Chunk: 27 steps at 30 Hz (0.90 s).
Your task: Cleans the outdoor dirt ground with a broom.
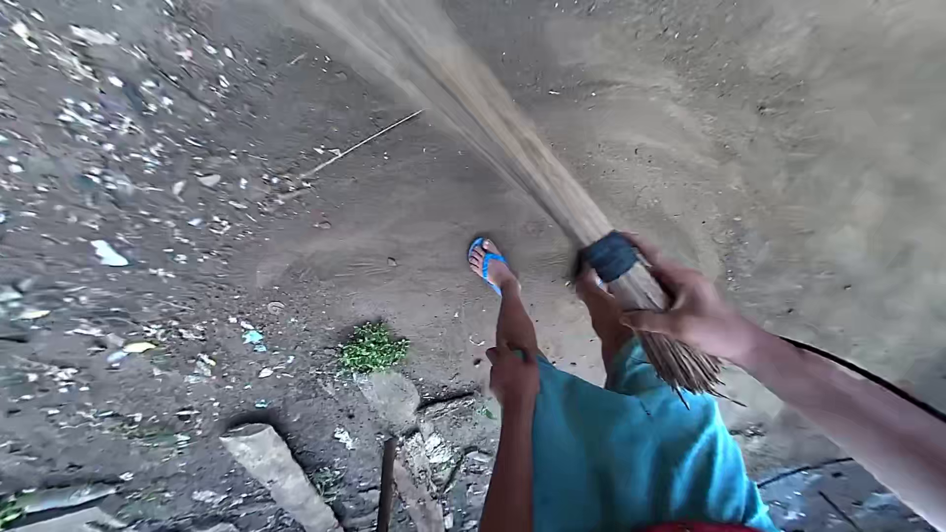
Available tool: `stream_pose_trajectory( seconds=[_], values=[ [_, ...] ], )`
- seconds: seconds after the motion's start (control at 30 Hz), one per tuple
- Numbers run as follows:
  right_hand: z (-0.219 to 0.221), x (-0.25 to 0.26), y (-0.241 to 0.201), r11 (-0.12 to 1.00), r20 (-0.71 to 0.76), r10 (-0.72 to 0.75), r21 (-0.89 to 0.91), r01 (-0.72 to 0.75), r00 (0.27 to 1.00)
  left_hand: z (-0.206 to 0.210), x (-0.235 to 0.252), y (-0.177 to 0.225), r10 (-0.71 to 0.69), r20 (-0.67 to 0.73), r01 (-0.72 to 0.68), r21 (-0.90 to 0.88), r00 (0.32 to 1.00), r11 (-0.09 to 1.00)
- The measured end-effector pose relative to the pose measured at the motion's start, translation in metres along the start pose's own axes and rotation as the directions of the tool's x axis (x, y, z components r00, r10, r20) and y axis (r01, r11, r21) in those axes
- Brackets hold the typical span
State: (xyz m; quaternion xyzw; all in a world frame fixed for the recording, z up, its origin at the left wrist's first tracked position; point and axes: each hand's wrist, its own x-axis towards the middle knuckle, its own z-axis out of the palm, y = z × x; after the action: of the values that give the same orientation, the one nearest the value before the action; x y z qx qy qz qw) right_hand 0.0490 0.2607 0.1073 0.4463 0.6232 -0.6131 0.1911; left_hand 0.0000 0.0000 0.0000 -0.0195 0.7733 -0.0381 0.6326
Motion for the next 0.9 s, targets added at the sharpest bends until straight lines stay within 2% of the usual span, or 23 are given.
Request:
stream_pose_trajectory(
  seconds=[0.07, 0.13, 0.2, 0.27, 0.3, 0.33, 0.4, 0.47, 0.53, 0.6, 0.67, 0.77, 0.83, 0.9],
  values=[
    [-0.045, -0.028, 0.01, 0.985, -0.276, 0.137, -0.061, -0.16, 0.951, 0.001, 0.0, 0.005, -0.015, 0.01, 0.015, 0.001, 1.0, 1.0],
    [-0.086, -0.028, 0.015, 0.948, -0.47, 0.277, -0.009, -0.319, 0.838, 0.004, -0.003, 0.008, -0.013, 0.028, 0.014, -0.012, 1.0, 1.0],
    [-0.123, 0.0, 0.016, 0.904, -0.591, 0.366, 0.04, -0.427, 0.719, 0.004, -0.005, 0.016, -0.003, 0.036, 0.004, -0.043, 0.999, 0.999],
    [-0.118, 0.046, 0.014, 0.868, -0.619, 0.392, 0.005, -0.496, 0.681, -0.002, -0.004, 0.015, -0.017, 0.044, 0.019, -0.051, 0.999, 0.998],
    [-0.094, 0.06, 0.008, 0.849, -0.582, 0.402, -0.053, -0.526, 0.707, 0.0, -0.006, 0.012, -0.031, 0.05, 0.034, -0.057, 0.998, 0.998],
    [-0.062, 0.069, -0.002, 0.835, -0.507, 0.396, -0.148, -0.531, 0.765, 0.001, -0.004, 0.011, -0.04, 0.045, 0.042, -0.06, 0.998, 0.997],
    [0.009, 0.072, -0.025, 0.785, -0.241, 0.405, -0.404, -0.471, 0.882, 0.003, -0.002, 0.014, -0.039, 0.048, 0.042, -0.055, 0.998, 0.998],
    [0.077, 0.06, -0.04, 0.765, 0.033, 0.41, -0.557, -0.324, 0.912, 0.002, -0.007, 0.018, -0.03, 0.062, 0.033, -0.053, 0.998, 0.998],
    [0.122, 0.047, -0.061, 0.845, 0.242, 0.316, -0.512, -0.156, 0.917, -0.003, -0.01, 0.018, -0.008, 0.001, 0.008, -0.089, 1.0, 0.996],
    [0.127, 0.038, -0.074, 0.915, 0.372, 0.184, -0.402, -0.021, 0.91, 0.004, 0.002, 0.016, -0.006, -0.054, 0.002, -0.085, 0.999, 0.996],
    [0.098, 0.022, -0.071, 0.961, 0.418, 0.019, -0.259, 0.099, 0.908, 0.002, 0.007, 0.017, -0.006, -0.076, -0.003, -0.112, 0.997, 0.994],
    [0.052, -0.036, -0.062, 0.933, 0.364, -0.141, -0.263, 0.247, 0.921, -0.032, -0.001, 0.024, -0.002, -0.019, -0.001, -0.139, 1.0, 0.99],
    [0.03, -0.088, -0.061, 0.933, 0.224, -0.11, -0.313, 0.178, 0.968, -0.036, 0.001, 0.024, -0.009, 0.02, 0.011, -0.132, 1.0, 0.991],
    [0.014, -0.131, -0.072, 0.947, 0.066, 0.064, -0.318, -0.04, 0.996, -0.03, 0.0, 0.024, -0.026, 0.05, 0.033, -0.142, 0.998, 0.989]
  ],
)
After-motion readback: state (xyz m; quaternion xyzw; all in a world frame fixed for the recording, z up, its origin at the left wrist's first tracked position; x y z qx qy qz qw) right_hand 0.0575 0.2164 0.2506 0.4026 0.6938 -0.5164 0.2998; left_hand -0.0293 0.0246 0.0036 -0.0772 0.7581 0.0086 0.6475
